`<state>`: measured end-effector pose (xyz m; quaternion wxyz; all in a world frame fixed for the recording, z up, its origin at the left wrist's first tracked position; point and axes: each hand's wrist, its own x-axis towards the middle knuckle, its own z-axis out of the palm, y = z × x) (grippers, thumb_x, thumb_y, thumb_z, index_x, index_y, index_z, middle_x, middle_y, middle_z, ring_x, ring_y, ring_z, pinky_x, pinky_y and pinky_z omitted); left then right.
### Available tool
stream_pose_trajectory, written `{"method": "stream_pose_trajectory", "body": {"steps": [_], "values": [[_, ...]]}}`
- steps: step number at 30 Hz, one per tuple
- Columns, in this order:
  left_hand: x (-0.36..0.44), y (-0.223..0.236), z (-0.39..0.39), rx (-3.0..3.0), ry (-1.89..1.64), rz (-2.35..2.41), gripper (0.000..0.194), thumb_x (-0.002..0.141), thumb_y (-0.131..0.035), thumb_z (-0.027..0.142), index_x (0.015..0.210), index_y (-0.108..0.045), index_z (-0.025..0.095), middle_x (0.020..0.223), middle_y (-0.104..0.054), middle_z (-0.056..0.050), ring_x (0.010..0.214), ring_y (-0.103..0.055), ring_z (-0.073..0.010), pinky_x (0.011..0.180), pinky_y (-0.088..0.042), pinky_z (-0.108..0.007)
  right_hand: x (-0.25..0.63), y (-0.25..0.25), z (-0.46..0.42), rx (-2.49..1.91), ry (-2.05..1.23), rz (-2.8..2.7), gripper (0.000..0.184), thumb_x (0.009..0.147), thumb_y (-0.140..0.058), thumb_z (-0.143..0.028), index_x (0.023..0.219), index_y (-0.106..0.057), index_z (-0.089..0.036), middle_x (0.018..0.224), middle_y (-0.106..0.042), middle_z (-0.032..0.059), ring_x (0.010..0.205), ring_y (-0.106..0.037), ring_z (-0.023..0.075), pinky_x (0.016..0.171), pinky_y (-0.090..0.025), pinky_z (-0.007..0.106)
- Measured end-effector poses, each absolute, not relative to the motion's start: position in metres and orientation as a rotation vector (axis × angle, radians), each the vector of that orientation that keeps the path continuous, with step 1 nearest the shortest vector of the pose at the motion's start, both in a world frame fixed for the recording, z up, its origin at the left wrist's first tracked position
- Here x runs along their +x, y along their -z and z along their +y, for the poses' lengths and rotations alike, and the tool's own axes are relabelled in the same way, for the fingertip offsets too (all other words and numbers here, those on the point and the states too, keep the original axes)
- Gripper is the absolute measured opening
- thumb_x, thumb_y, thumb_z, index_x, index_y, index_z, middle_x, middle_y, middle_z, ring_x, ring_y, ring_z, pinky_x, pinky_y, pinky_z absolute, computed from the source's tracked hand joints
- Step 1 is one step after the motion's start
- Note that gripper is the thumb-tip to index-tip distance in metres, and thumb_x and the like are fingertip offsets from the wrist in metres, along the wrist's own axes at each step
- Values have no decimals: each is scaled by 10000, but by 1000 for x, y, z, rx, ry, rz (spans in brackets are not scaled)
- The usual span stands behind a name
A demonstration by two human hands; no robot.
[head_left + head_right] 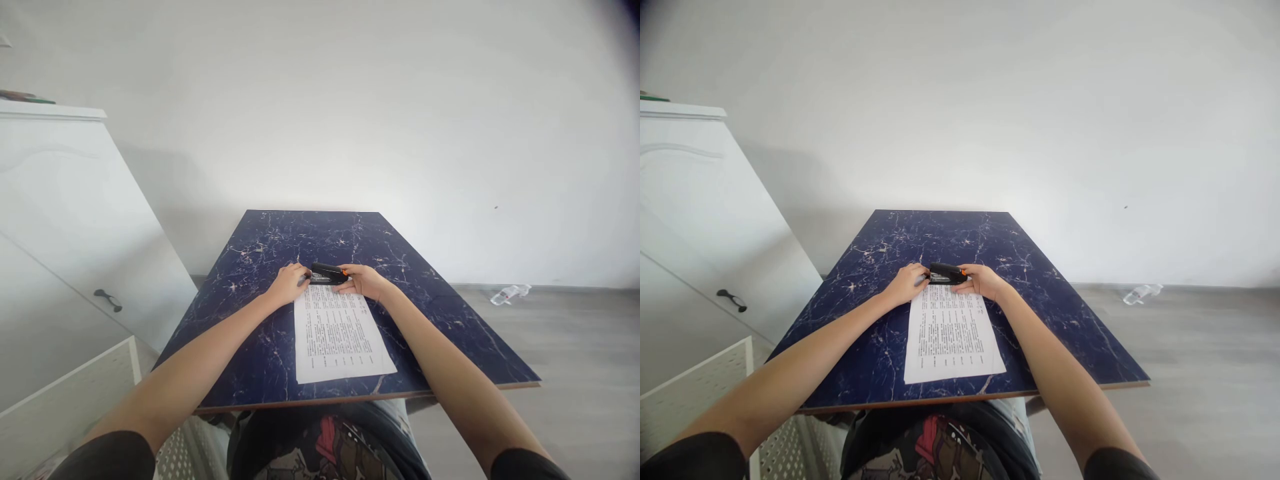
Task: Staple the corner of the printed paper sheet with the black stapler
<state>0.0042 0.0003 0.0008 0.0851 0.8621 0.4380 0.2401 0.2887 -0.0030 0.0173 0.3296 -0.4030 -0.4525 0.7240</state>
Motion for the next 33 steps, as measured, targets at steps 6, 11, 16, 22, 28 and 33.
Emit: {"method": "stream_pose_trajectory", "body": {"steps": [6,11,16,22,28,33], "values": [[4,-2,0,2564,-716,1297,221,953,-562,262,1115,-695,191,1135,-692,-104,1100,-621,-280,983,-492,-476,288,-19,-3,-1038,-1876,-1095,382,850,-678,-202,1229,-674,-159,1193,-752,146,1047,-762,301,1007,-618,428],[3,-3,1,2527,-731,1290,204,943,-559,223,1088,-701,199,1109,-701,-98,1094,-627,-277,982,-495,-461,283,-21,-6,-1054,-1841,-1020,366,834,-667,-159,1199,-659,-140,1190,-742,182,1014,-771,308,1001,-624,431],[0,-3,2,2479,-760,1305,264,881,-551,130,1078,-712,204,1096,-714,-90,1098,-632,-272,982,-497,-437,280,-23,-7,-1087,-1809,-972,411,825,-688,-143,1231,-624,-122,1226,-717,207,1015,-770,317,997,-630,447],[3,-7,-4,2549,-724,1347,271,855,-605,204,1106,-708,201,1086,-716,-99,1072,-625,-301,946,-484,-458,281,-21,-6,-1064,-1819,-944,452,820,-724,-148,1259,-617,-128,1230,-712,209,1012,-770,334,991,-632,462],[-5,-15,0,2577,-684,1351,154,903,-641,298,1008,-718,215,1046,-718,-86,1068,-615,-292,999,-431,-489,281,-20,-5,-1079,-1801,-947,447,827,-703,-139,1264,-610,-119,1199,-715,204,958,-780,319,946,-650,480],[-10,-18,0,2555,-656,1347,129,897,-647,291,980,-702,210,1007,-706,-85,1044,-614,-289,966,-437,-479,279,-18,-6,-1150,-1661,-1132,406,878,-718,-306,1244,-640,-147,1179,-711,182,816,-780,258,799,-679,409]]}}
